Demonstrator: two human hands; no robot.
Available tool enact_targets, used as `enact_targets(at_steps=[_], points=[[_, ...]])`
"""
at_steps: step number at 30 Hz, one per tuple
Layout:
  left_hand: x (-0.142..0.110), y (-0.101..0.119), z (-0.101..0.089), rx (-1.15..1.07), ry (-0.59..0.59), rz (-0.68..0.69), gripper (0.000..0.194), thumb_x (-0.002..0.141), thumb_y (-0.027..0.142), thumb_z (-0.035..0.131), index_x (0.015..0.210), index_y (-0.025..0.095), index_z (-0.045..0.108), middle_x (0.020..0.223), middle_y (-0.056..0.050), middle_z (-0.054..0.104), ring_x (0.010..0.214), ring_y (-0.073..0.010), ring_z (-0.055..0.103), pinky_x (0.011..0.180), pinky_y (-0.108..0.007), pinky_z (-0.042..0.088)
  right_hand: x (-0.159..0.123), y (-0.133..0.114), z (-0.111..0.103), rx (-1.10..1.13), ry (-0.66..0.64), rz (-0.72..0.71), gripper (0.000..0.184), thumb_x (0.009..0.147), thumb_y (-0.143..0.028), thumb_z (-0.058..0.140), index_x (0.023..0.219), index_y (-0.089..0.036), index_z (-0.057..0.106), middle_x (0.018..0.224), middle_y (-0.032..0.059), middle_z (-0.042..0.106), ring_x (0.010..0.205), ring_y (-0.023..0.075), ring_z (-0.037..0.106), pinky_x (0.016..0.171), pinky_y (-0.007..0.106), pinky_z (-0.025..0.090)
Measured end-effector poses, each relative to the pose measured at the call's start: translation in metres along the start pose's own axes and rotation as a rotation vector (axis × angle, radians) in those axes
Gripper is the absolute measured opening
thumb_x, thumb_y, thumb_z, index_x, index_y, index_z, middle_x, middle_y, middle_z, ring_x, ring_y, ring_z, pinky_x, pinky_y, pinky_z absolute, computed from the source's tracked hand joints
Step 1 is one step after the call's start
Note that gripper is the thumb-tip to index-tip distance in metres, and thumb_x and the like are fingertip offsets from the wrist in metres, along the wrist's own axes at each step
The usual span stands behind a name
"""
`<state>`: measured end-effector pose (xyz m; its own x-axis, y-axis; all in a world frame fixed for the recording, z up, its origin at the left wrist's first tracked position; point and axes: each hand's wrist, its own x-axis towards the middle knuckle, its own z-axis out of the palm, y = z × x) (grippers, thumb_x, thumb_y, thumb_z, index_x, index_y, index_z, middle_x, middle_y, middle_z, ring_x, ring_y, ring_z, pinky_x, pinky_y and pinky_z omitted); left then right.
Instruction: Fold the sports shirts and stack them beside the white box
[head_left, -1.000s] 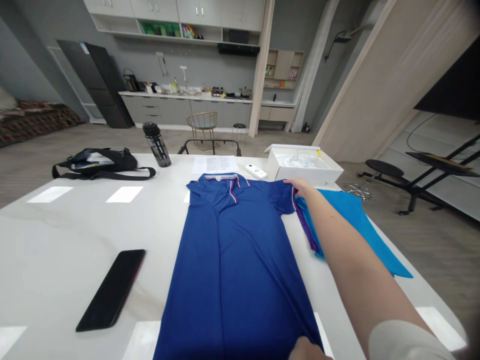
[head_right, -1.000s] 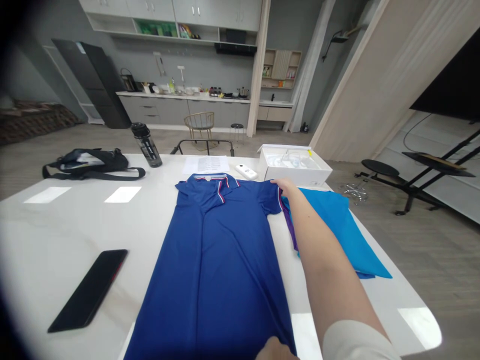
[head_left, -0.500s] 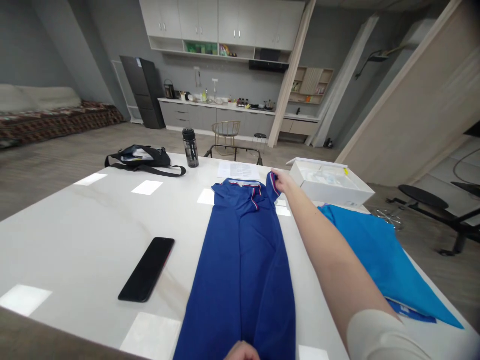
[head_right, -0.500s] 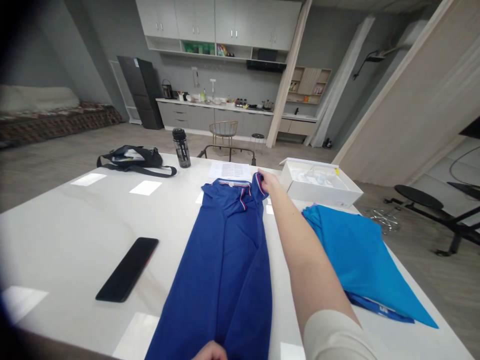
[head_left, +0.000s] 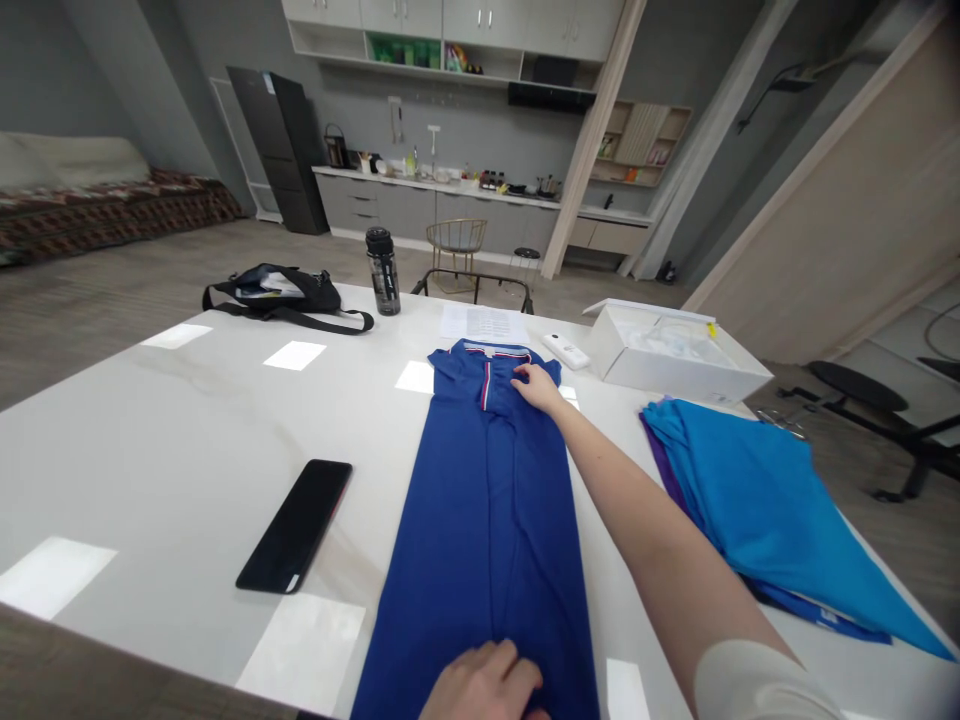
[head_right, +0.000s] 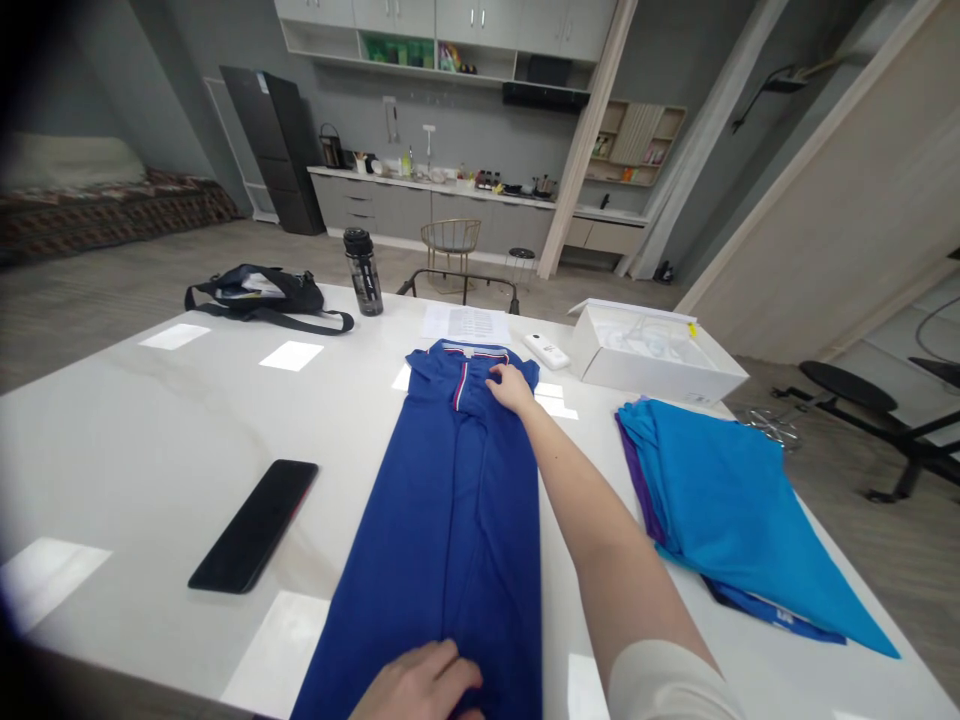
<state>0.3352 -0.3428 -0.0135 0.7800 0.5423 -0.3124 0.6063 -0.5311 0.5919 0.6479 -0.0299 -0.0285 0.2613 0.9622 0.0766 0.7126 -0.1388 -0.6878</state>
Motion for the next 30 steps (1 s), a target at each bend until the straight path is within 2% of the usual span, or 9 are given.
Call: enact_targets(at_steps=[3,6,8,13,16,20,23,26,30], points=[[0.035,-0.001,-0.028,0.108,0.307,0.129,0.022,0.094,0.025,0.058,0.114,0.029,0.065,0.116,-0.005,0.067,0.107,-0.0259,0.064,0.097,-0.042,0.05,-0.017,-0.001,0.018,-0.265,-0.072,-0.109,0.061,0.091,-0.051,0.064,0.145,-0.025,0.055,0.152,0.013,0.05,0.141,0.0319,0.042,0.117,0.055,0.031],[0.097,-0.029,-0.086,0.164,0.523,0.117,0.026,0.097,0.023,0.052,0.121,0.024,0.061,0.121,-0.007,0.063,0.112,-0.0238,0.06,0.1,-0.039,0.047,-0.029,-0.003,0.033,-0.437,-0.116,-0.1,0.067,0.099,-0.06,0.044,0.157,-0.028,0.038,0.164,0.0116,0.035,0.15,0.0324,0.028,0.118,0.063,0.022],[0.15,-0.053,-0.128,0.179,0.597,0.01,0.03,0.099,0.026,0.05,0.127,0.021,0.058,0.127,-0.01,0.062,0.115,-0.025,0.06,0.101,-0.039,0.046,-0.032,-0.003,0.036,-0.44,-0.096,-0.084,0.064,0.101,-0.06,0.04,0.156,-0.028,0.038,0.164,0.0112,0.035,0.15,0.0312,0.028,0.118,0.062,0.022],[0.273,-0.091,-0.199,0.117,0.626,-0.295,0.044,0.099,0.037,0.051,0.138,0.016,0.049,0.134,-0.019,0.06,0.127,-0.0339,0.055,0.106,-0.048,0.041,-0.016,0.003,0.013,-0.43,0.292,-0.021,0.046,0.102,-0.04,0.039,0.141,-0.021,0.055,0.15,0.0146,0.051,0.14,0.0281,0.04,0.118,0.055,0.026],[0.318,-0.099,-0.216,0.026,0.621,-0.387,0.047,0.097,0.04,0.056,0.136,0.015,0.05,0.136,-0.022,0.06,0.133,-0.0381,0.051,0.109,-0.055,0.035,0.005,0.02,-0.01,-0.43,0.355,0.135,0.053,0.095,-0.034,0.05,0.146,-0.02,0.05,0.152,0.017,0.047,0.141,0.0332,0.038,0.113,0.061,0.03],[0.349,-0.109,-0.224,-0.088,0.613,-0.424,0.04,0.086,0.036,0.071,0.118,0.015,0.062,0.125,-0.022,0.067,0.127,-0.0399,0.056,0.103,-0.055,0.039,0.029,0.052,-0.03,-0.346,0.135,0.226,0.041,0.09,-0.039,0.06,0.128,-0.024,0.066,0.141,0.0129,0.059,0.132,0.0351,0.049,0.105,0.059,0.04],[0.354,-0.116,-0.227,-0.158,0.653,-0.36,0.029,0.088,0.026,0.066,0.115,0.018,0.064,0.114,-0.014,0.071,0.114,-0.0298,0.064,0.098,-0.044,0.045,0.04,0.068,-0.037,-0.28,0.152,0.19,0.029,0.09,-0.043,0.062,0.109,-0.023,0.071,0.124,0.0102,0.068,0.118,0.0318,0.058,0.101,0.051,0.043],[0.352,-0.125,-0.228,-0.26,0.82,-0.196,0.029,0.09,0.016,0.058,0.118,0.02,0.061,0.101,-0.006,0.07,0.097,-0.02,0.066,0.089,-0.033,0.048,0.048,0.069,-0.039,-0.236,0.264,0.098,0.03,0.095,-0.045,0.056,0.108,-0.021,0.067,0.114,0.0105,0.07,0.11,0.0292,0.06,0.097,0.044,0.045],[0.354,-0.14,-0.225,-0.343,0.971,-0.103,0.031,0.085,0.006,0.059,0.113,0.018,0.06,0.108,-0.006,0.061,0.099,-0.0179,0.061,0.096,-0.032,0.047,0.053,0.06,-0.032,-0.361,0.32,-0.013,0.027,0.099,-0.044,0.051,0.11,-0.021,0.062,0.115,0.0132,0.069,0.115,0.0322,0.054,0.102,0.05,0.038]])
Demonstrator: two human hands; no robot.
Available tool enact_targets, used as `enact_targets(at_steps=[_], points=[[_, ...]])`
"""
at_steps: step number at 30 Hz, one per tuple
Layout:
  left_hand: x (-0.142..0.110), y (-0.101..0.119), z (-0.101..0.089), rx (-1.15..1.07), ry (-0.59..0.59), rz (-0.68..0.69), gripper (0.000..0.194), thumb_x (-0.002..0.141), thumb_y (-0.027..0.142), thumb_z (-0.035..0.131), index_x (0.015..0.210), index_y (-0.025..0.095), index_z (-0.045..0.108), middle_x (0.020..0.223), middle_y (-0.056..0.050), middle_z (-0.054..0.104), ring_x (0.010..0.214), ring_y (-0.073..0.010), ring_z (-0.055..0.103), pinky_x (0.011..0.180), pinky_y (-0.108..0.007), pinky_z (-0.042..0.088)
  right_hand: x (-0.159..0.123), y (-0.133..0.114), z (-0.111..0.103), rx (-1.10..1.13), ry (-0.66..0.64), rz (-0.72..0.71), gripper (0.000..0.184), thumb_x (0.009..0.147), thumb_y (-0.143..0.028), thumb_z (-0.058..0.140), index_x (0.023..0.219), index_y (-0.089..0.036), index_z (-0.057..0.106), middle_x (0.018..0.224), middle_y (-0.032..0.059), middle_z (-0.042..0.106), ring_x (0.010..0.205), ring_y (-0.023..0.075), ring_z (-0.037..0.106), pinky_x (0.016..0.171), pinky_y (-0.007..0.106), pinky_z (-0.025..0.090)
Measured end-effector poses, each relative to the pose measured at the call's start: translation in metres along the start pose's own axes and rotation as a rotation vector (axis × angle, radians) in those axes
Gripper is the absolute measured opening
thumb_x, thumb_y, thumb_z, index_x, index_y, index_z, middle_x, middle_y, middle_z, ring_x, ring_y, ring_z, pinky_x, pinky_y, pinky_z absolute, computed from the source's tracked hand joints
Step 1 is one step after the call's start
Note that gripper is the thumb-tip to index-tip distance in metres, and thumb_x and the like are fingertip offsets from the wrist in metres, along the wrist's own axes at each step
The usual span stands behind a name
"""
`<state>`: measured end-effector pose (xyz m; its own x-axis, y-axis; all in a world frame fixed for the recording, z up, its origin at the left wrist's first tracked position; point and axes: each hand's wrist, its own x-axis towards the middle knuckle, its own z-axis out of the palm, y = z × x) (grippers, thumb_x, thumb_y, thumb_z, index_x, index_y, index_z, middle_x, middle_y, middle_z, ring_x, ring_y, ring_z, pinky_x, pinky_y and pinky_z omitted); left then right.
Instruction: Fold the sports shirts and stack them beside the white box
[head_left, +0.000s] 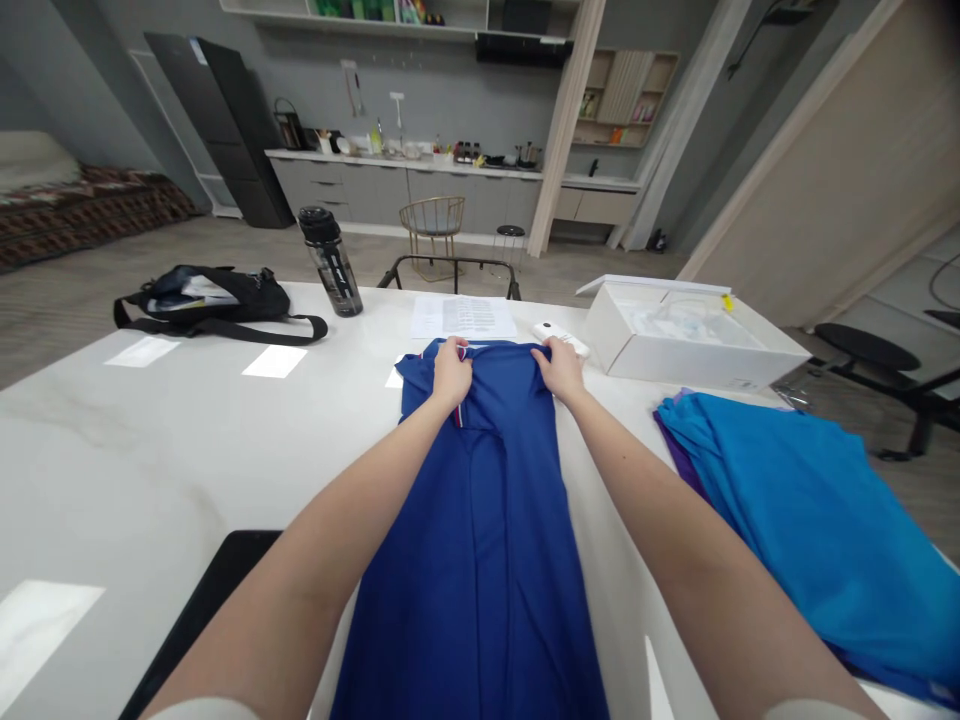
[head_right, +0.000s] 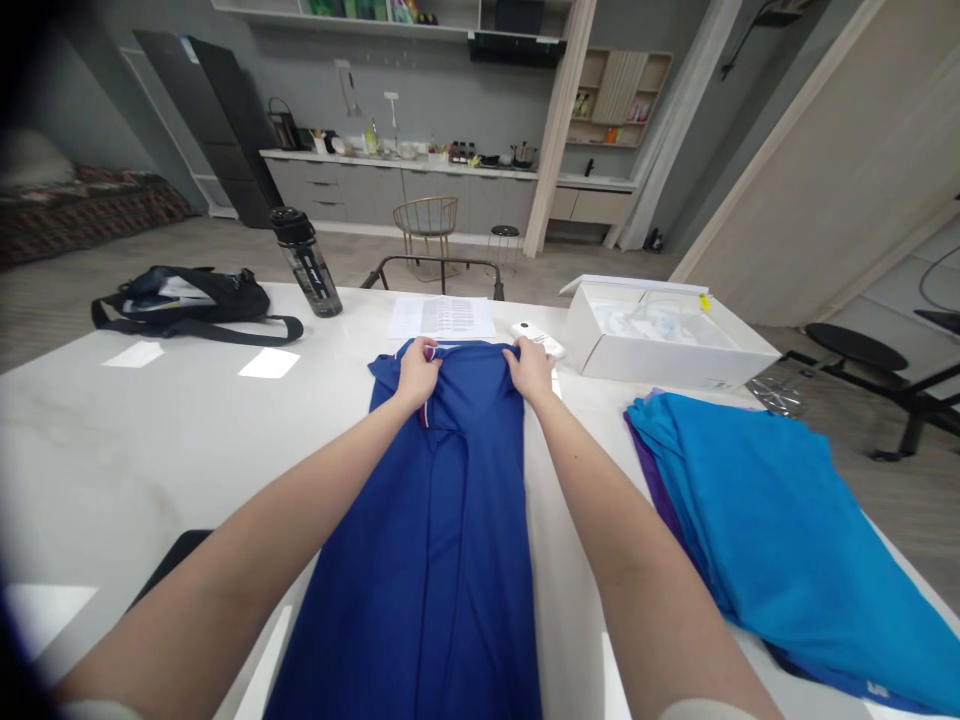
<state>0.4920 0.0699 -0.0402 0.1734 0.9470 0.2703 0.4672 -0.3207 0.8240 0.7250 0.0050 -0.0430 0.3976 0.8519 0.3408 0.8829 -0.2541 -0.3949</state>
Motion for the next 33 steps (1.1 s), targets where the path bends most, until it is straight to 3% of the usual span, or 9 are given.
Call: enact_targets(at_steps=[5,9,12,15,17,20,23,29,33], points=[[0.006,-0.016,0.004,0.062,-0.042,-0.041,0.035,0.082,0.003,0.065,0.116,0.013,0.061,0.125,-0.014,0.051,0.107,-0.0187,0.06,0.103,-0.032,0.045,-0.008,-0.002,0.013,-0.13,-0.119,0.032,0.034,0.097,-0.05,0.055,0.115,-0.021,0.061,0.123,0.0165,0.064,0.12,0.0352,0.052,0.103,0.056,0.035],[0.003,-0.018,0.001,0.332,-0.181,0.2,0.033,0.092,0.01,0.057,0.124,0.016,0.061,0.135,-0.016,0.052,0.122,-0.026,0.056,0.109,-0.042,0.042,-0.013,0.002,0.014,-0.139,-0.147,0.051,0.047,0.099,-0.054,0.049,0.129,-0.019,0.058,0.133,0.0202,0.058,0.127,0.0379,0.048,0.105,0.06,0.034],[-0.006,-0.01,-0.002,0.489,-0.194,0.384,0.037,0.101,0.016,0.04,0.134,0.018,0.058,0.146,-0.016,0.052,0.134,-0.029,0.049,0.116,-0.052,0.032,-0.015,-0.002,0.009,-0.132,-0.108,0.042,0.049,0.101,-0.05,0.046,0.134,-0.015,0.057,0.136,0.0224,0.057,0.129,0.0388,0.047,0.108,0.059,0.033],[-0.02,0.003,-0.002,0.468,-0.199,0.583,0.044,0.106,0.022,0.03,0.142,0.016,0.053,0.154,-0.013,0.048,0.142,-0.0236,0.043,0.123,-0.044,0.024,-0.021,-0.015,0.004,-0.043,0.038,-0.043,0.051,0.103,-0.042,0.041,0.142,-0.012,0.051,0.144,0.0217,0.053,0.136,0.0354,0.043,0.115,0.052,0.029],[-0.032,0.008,0.002,0.469,-0.313,0.659,0.046,0.107,0.03,0.03,0.145,0.015,0.052,0.156,-0.012,0.046,0.146,-0.0227,0.04,0.125,-0.042,0.022,-0.031,-0.025,0.005,0.036,0.031,-0.104,0.052,0.104,-0.04,0.036,0.147,-0.013,0.048,0.151,0.0191,0.048,0.141,0.0312,0.04,0.119,0.047,0.028],[-0.051,0.005,0.01,0.54,-0.512,0.633,0.051,0.106,0.04,0.034,0.147,0.016,0.051,0.158,-0.012,0.044,0.15,-0.0264,0.034,0.125,-0.047,0.02,-0.053,-0.037,0.016,0.08,-0.168,-0.103,0.055,0.106,-0.044,0.03,0.151,-0.016,0.046,0.157,0.0144,0.044,0.147,0.0291,0.035,0.122,0.05,0.025],[-0.063,-0.002,0.014,0.59,-0.561,0.604,0.051,0.105,0.038,0.035,0.149,0.017,0.05,0.16,-0.01,0.042,0.152,-0.0261,0.029,0.126,-0.048,0.016,-0.073,-0.044,0.025,0.018,-0.31,-0.122,0.057,0.106,-0.047,0.028,0.153,-0.02,0.045,0.162,0.0106,0.039,0.152,0.031,0.027,0.124,0.058,0.013],[-0.087,0.011,-0.003,0.552,-0.375,0.52,0.057,0.103,0.039,0.036,0.155,0.017,0.04,0.166,-0.01,0.029,0.154,-0.0248,0.024,0.127,-0.048,0.014,-0.093,-0.056,0.003,-0.011,-0.241,-0.13,0.06,0.107,-0.047,0.026,0.158,-0.017,0.037,0.166,0.01,0.029,0.155,0.0281,0.019,0.125,0.056,0.011],[-0.136,0.016,-0.023,0.583,-0.452,0.489,0.062,0.101,0.042,0.04,0.157,0.014,0.037,0.166,-0.012,0.027,0.154,-0.0273,0.024,0.126,-0.052,0.017,-0.139,-0.068,-0.017,0.005,-0.249,-0.151,0.061,0.106,-0.046,0.027,0.16,-0.017,0.033,0.168,0.0102,0.025,0.156,0.027,0.017,0.124,0.053,0.016]])
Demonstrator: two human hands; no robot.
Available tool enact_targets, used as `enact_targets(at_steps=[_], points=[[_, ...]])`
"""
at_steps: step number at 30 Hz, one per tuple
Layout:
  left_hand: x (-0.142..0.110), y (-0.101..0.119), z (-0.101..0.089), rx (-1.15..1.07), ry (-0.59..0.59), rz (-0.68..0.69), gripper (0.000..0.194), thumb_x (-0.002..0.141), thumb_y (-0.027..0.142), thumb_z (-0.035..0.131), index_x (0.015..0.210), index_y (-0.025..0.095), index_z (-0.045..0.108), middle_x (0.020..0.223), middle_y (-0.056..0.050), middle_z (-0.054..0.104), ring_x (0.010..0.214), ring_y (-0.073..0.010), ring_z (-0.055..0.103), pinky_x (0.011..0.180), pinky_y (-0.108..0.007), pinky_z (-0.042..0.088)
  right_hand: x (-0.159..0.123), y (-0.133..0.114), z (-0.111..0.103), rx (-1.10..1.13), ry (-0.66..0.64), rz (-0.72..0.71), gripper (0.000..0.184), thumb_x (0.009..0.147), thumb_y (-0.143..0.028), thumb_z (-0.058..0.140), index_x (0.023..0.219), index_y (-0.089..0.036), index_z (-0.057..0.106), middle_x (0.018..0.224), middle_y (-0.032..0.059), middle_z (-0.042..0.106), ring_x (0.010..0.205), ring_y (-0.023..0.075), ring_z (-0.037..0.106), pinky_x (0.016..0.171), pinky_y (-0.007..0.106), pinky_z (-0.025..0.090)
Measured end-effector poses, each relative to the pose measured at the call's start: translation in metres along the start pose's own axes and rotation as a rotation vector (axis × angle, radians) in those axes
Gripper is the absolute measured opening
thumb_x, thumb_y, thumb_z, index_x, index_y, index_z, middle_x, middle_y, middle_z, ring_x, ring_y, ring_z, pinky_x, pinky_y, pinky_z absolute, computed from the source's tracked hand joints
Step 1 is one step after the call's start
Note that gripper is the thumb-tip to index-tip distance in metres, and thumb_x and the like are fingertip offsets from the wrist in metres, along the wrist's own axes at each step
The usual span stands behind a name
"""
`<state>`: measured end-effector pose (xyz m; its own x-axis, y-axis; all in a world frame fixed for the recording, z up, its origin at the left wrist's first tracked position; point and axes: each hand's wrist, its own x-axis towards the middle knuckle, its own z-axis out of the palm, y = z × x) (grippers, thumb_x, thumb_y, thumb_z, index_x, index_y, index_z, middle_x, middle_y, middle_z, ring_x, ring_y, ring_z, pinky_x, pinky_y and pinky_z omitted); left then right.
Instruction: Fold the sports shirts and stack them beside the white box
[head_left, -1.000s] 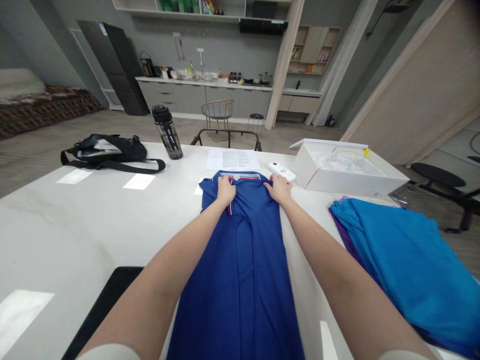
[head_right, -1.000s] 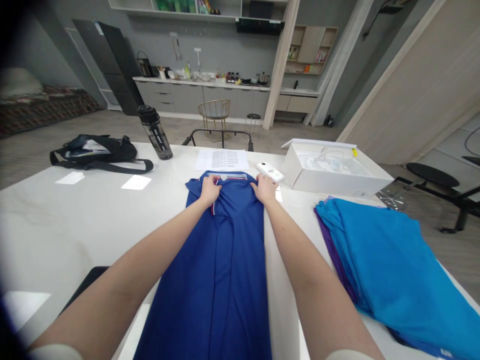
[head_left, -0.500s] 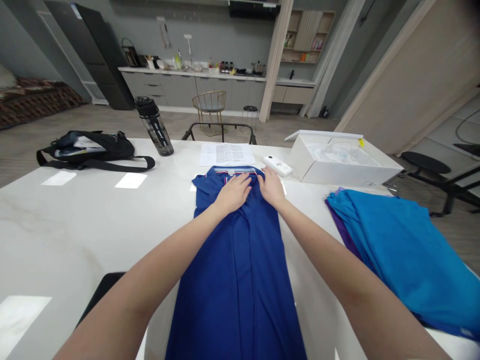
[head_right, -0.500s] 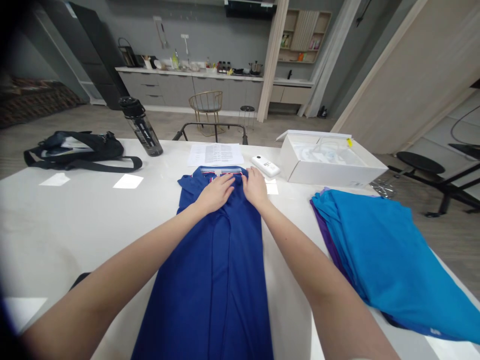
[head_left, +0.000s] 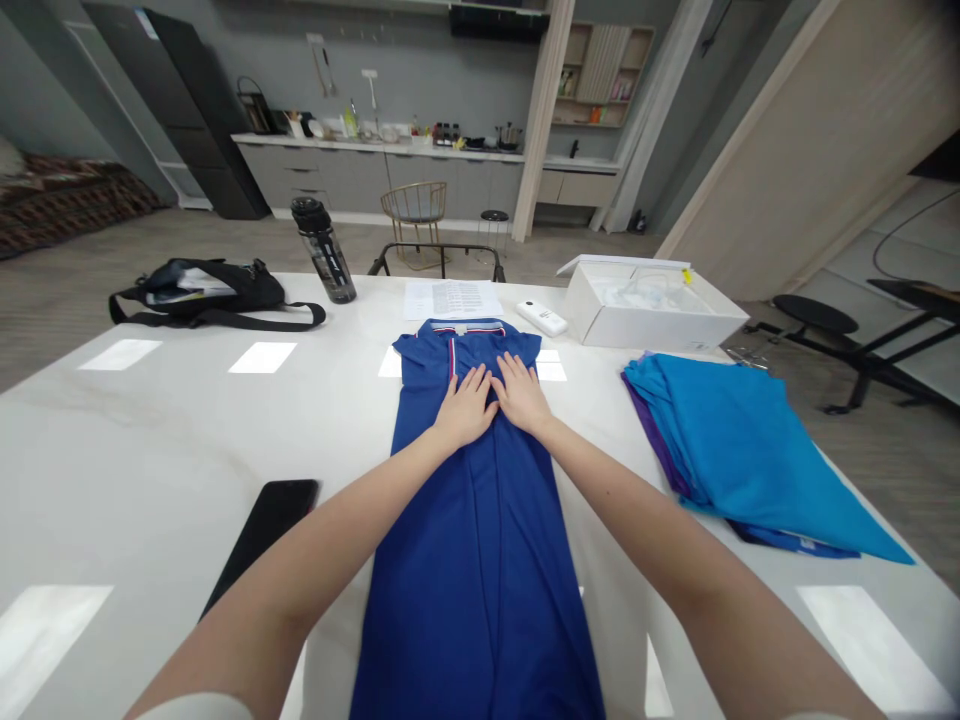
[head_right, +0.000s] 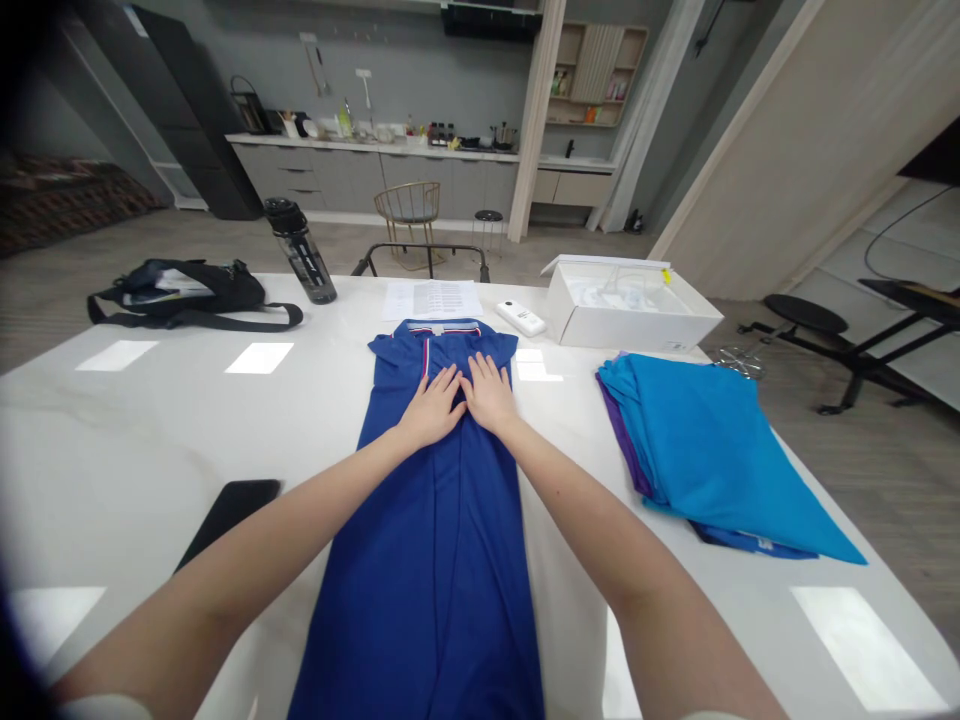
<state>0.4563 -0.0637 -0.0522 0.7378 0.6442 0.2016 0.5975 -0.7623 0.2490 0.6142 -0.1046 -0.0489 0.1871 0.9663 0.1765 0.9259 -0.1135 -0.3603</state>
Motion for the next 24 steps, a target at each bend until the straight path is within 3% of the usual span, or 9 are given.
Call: enact_targets(at_steps=[4,9,15,20,24], points=[[-0.054,0.018,0.002,0.014,-0.064,-0.021,0.061,0.103,0.044,0.037,0.158,0.019,0.036,0.166,-0.011,0.027,0.154,-0.0286,0.023,0.125,-0.056,0.017,-0.054,-0.017,0.005,-0.029,-0.088,0.046,0.064,0.105,-0.049,0.028,0.161,-0.019,0.03,0.168,0.0105,0.023,0.155,0.0301,0.018,0.123,0.059,0.016],[-0.104,0.037,-0.002,0.012,-0.085,-0.028,0.06,0.104,0.046,0.035,0.158,0.021,0.037,0.166,-0.011,0.029,0.154,-0.0298,0.024,0.125,-0.057,0.017,-0.103,-0.033,0.002,-0.064,-0.116,0.044,0.064,0.105,-0.052,0.027,0.163,-0.022,0.027,0.168,0.0091,0.024,0.155,0.0299,0.019,0.123,0.059,0.013],[-0.168,0.068,-0.012,0.035,-0.081,0.031,0.06,0.104,0.047,0.036,0.158,0.021,0.037,0.166,-0.01,0.029,0.155,-0.0279,0.023,0.126,-0.054,0.018,-0.177,-0.053,-0.01,-0.109,-0.152,-0.06,0.061,0.106,-0.046,0.026,0.161,-0.021,0.032,0.167,0.0082,0.024,0.156,0.0297,0.018,0.123,0.059,0.014],[-0.23,0.089,-0.028,0.038,-0.097,0.096,0.06,0.105,0.052,0.034,0.157,0.023,0.039,0.167,-0.008,0.028,0.155,-0.0266,0.023,0.126,-0.052,0.017,-0.243,-0.073,-0.021,-0.093,-0.155,-0.093,0.061,0.105,-0.047,0.028,0.161,-0.023,0.032,0.167,0.0072,0.025,0.156,0.0289,0.018,0.124,0.061,0.013],[-0.294,0.105,-0.046,0.037,-0.074,0.136,0.067,0.103,0.058,0.038,0.158,0.021,0.035,0.165,-0.011,0.03,0.154,-0.0269,0.026,0.126,-0.052,0.019,-0.304,-0.09,-0.04,-0.063,-0.113,-0.178,0.06,0.104,-0.05,0.034,0.157,-0.023,0.04,0.165,0.0076,0.031,0.155,0.0279,0.022,0.125,0.059,0.012]])
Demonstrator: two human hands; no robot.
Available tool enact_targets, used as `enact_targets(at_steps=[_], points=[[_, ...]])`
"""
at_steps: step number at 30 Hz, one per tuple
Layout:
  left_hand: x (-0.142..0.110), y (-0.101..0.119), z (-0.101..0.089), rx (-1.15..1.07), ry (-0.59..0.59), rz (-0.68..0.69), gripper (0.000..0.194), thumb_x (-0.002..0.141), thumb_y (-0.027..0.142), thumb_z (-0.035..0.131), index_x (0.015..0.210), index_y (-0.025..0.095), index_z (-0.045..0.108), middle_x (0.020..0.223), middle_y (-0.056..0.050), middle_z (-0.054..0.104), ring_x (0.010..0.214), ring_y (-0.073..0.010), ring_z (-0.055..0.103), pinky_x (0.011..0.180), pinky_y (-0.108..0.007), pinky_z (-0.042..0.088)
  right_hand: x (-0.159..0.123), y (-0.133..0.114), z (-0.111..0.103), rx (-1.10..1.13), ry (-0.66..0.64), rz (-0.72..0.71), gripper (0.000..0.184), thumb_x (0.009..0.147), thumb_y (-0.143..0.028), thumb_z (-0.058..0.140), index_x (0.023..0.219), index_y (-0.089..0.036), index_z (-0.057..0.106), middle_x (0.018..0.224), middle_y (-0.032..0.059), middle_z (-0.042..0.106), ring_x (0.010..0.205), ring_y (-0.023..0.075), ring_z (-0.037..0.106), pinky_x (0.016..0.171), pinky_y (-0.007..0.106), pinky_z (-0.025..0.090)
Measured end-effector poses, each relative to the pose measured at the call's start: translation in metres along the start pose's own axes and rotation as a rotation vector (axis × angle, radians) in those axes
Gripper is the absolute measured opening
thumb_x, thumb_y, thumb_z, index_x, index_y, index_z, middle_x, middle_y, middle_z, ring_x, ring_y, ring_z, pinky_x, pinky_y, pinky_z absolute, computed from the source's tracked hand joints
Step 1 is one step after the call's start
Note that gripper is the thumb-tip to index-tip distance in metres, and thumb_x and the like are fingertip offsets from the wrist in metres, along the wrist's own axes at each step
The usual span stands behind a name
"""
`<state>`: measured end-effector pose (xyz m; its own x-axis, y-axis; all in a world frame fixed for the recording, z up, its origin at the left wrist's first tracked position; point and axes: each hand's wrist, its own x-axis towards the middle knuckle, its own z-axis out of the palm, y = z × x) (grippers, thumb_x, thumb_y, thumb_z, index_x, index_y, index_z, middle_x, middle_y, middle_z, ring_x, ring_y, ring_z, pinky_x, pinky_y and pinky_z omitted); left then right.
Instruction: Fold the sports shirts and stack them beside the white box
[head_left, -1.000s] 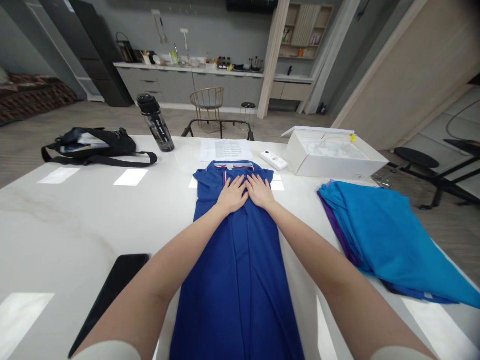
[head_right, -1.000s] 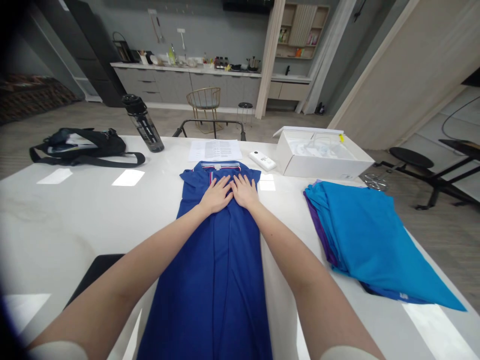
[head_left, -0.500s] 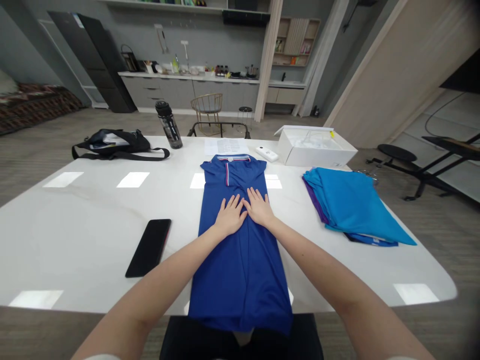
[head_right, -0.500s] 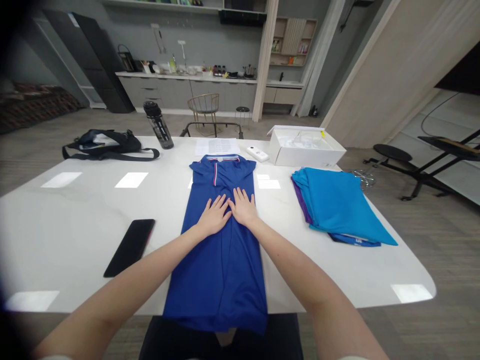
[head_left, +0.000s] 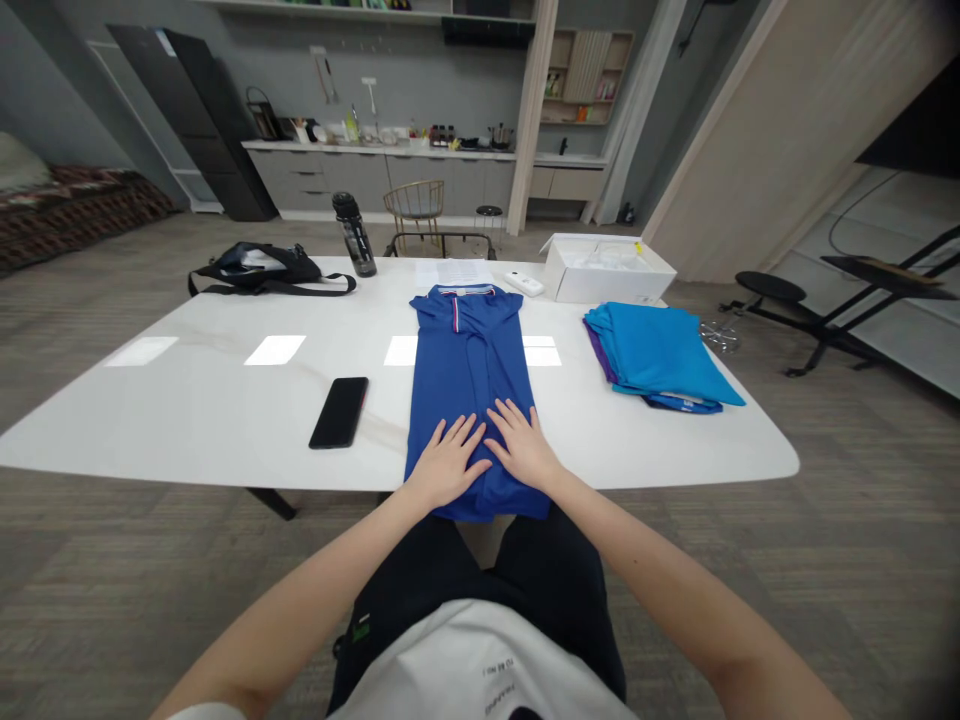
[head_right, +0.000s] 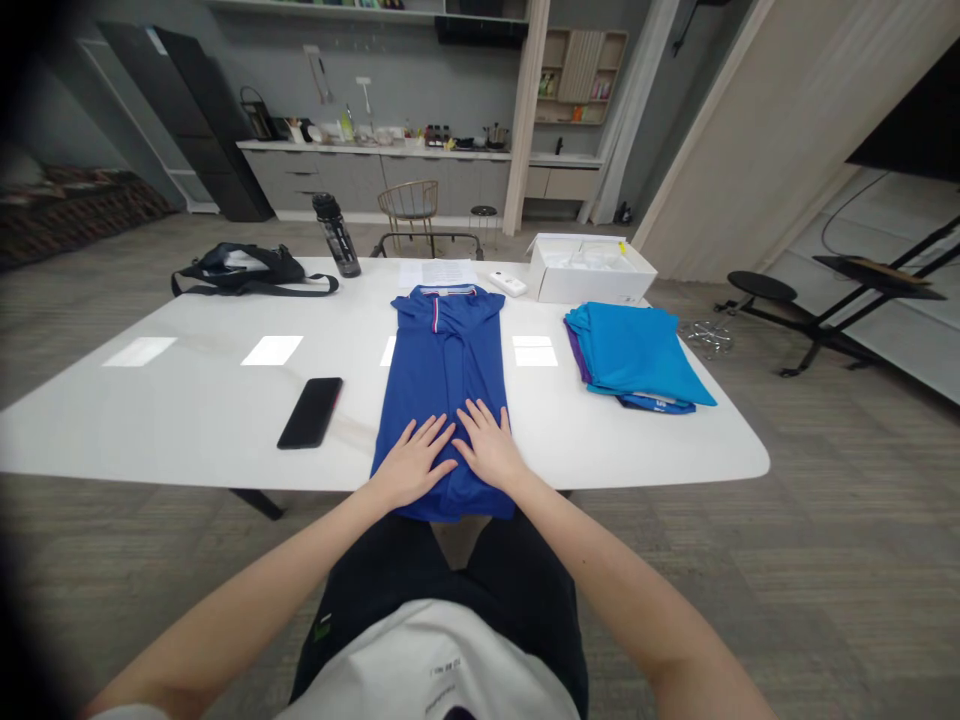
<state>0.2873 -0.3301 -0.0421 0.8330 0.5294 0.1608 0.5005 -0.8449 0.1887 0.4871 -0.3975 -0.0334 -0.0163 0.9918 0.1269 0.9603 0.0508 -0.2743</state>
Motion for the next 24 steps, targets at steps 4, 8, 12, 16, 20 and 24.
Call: enact_targets(at_steps=[4,8,12,16,20,24], points=[[-0.07,0.023,0.007,0.042,0.113,0.063,0.071,0.098,0.054,0.053,0.157,0.018,0.036,0.159,-0.014,0.042,0.148,-0.0284,0.037,0.125,-0.053,0.022,-0.07,-0.015,0.004,-0.041,0.1,-0.162,0.056,0.098,-0.059,0.049,0.143,-0.027,0.058,0.153,0.0099,0.051,0.147,0.0285,0.037,0.128,0.055,0.008],[-0.108,0.031,0.039,0.17,0.259,0.058,0.055,0.098,0.025,0.058,0.151,0.022,0.048,0.15,-0.014,0.053,0.142,-0.029,0.046,0.124,-0.054,0.026,-0.116,-0.013,0.038,-0.196,0.228,-0.225,0.05,0.093,-0.04,0.066,0.142,-0.028,0.059,0.152,0.0111,0.051,0.145,0.034,0.039,0.122,0.07,0.006],[-0.104,0.031,0.059,0.301,0.277,0.001,0.07,0.093,0.013,0.059,0.158,0.029,0.038,0.159,-0.014,0.042,0.149,-0.0322,0.036,0.123,-0.057,0.025,-0.121,-0.006,0.064,-0.368,0.3,-0.14,0.068,0.092,-0.012,0.061,0.154,-0.033,0.044,0.161,0.009,0.04,0.147,0.0344,0.035,0.119,0.069,0.016],[-0.089,0.031,0.066,0.343,0.286,-0.07,0.074,0.093,0.013,0.057,0.16,0.031,0.032,0.16,-0.014,0.04,0.147,-0.0334,0.038,0.121,-0.06,0.027,-0.113,-0.003,0.07,-0.42,0.345,-0.112,0.065,0.096,-0.012,0.053,0.156,-0.035,0.041,0.157,0.0073,0.047,0.139,0.0343,0.044,0.115,0.066,0.026],[-0.083,0.03,0.073,0.313,0.33,-0.092,0.075,0.091,0.009,0.057,0.159,0.033,0.035,0.157,-0.014,0.046,0.143,-0.0346,0.043,0.118,-0.061,0.029,-0.109,0.003,0.076,-0.443,0.377,-0.137,0.066,0.097,-0.011,0.051,0.156,-0.037,0.041,0.153,0.0078,0.051,0.135,0.0335,0.047,0.112,0.064,0.03],[-0.083,0.028,0.072,0.306,0.398,-0.049,0.069,0.094,0.009,0.051,0.158,0.032,0.038,0.157,-0.011,0.045,0.144,-0.0343,0.043,0.118,-0.062,0.029,-0.107,0.007,0.083,-0.494,0.427,-0.139,0.063,0.097,-0.012,0.053,0.154,-0.039,0.044,0.152,0.0081,0.053,0.133,0.0339,0.049,0.11,0.063,0.031]])
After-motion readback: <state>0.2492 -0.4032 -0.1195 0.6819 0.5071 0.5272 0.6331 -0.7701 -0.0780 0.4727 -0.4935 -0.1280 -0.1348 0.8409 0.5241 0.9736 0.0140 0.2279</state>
